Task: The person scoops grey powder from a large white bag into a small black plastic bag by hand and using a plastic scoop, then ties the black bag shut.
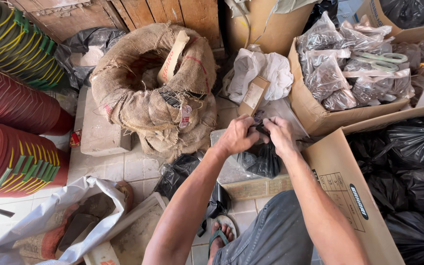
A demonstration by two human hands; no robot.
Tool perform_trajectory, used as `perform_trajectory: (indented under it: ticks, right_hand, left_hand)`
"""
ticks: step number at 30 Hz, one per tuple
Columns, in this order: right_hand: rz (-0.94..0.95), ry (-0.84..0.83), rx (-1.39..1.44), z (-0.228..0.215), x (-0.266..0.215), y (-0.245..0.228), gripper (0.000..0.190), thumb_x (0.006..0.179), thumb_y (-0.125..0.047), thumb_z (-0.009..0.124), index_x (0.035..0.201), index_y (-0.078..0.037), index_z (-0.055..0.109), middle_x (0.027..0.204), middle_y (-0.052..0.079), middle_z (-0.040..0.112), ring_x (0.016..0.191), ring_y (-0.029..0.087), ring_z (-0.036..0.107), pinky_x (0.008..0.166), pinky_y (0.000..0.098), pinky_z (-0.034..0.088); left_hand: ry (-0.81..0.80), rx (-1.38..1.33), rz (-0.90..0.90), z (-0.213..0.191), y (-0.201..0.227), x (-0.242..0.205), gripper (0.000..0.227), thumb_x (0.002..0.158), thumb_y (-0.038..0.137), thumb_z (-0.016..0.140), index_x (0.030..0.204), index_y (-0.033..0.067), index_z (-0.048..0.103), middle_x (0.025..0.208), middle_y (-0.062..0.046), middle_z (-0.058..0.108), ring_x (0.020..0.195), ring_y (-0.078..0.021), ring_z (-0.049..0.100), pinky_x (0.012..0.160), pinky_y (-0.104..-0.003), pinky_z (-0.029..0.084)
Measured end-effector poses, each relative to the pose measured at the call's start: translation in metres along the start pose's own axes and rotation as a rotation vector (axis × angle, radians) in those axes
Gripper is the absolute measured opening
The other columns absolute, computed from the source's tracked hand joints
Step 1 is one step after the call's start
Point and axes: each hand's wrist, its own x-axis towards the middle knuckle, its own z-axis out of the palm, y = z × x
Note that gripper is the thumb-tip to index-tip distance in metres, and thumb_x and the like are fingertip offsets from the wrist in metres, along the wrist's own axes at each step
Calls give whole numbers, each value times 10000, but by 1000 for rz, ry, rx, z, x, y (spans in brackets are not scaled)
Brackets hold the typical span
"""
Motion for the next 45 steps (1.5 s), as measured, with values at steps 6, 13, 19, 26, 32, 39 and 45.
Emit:
perform_trajectory:
  ticks: [6,13,19,26,32,39,45]
  right_hand:
    - [154,-152,178,10,3,25,109,866,-115,739,832,-39,809,535,124,606,430,192,597,469,315,401]
    - [270,-240,406,-8,-11,32,219,939,29,583,1058,121,742,854,193,704,723,202,703,489,173,442]
    - [-654,23,-90,-3,-51,39,253,927,-192,777,1148,-80,725,1014,123,693,865,295,709,746,384,570]
    - [-818,179,-226,5,-56,47,167,1008,-311,789,999,-157,723,1154,21,665,988,287,738,860,386,600]
    - [-678,32,-297,-27,-94,72,207,1009,-332,749,941,-155,668,1262,35,615,1077,352,726,950,457,591]
    - [-490,-85,-270,-40,-135,133,228,1002,-279,740,862,-132,637,1148,46,592,1167,373,718,1068,505,511]
    - [-358,-119,-453,-43,-163,190,247,1000,-350,642,903,-127,688,1089,28,567,1081,214,601,988,433,425]
  left_hand:
    - [-32,67,84,17,-23,-15,210,794,170,780,854,86,597,1021,-113,640,894,-456,724,769,-521,629]
    - [-111,-91,-96,22,-37,-8,187,809,161,824,882,88,669,851,-99,751,908,-351,767,754,-453,605]
    - [-121,-390,-881,26,-42,23,105,667,121,793,758,100,745,515,-53,642,472,-195,691,538,-312,550]
    - [-3,-849,-1047,28,-46,20,381,658,-2,869,978,-161,738,748,-255,672,594,-266,669,540,-356,583]
    - [21,-656,-1077,19,-64,33,301,704,200,884,813,-41,743,681,-138,667,582,-171,642,471,-263,541]
    - [69,-458,-1096,25,-88,36,420,743,298,916,950,-46,793,861,-189,733,830,-274,759,777,-458,652]
    - [101,-570,-1292,18,-106,32,378,876,191,783,1208,12,775,1287,-166,721,1227,-290,636,973,-444,571]
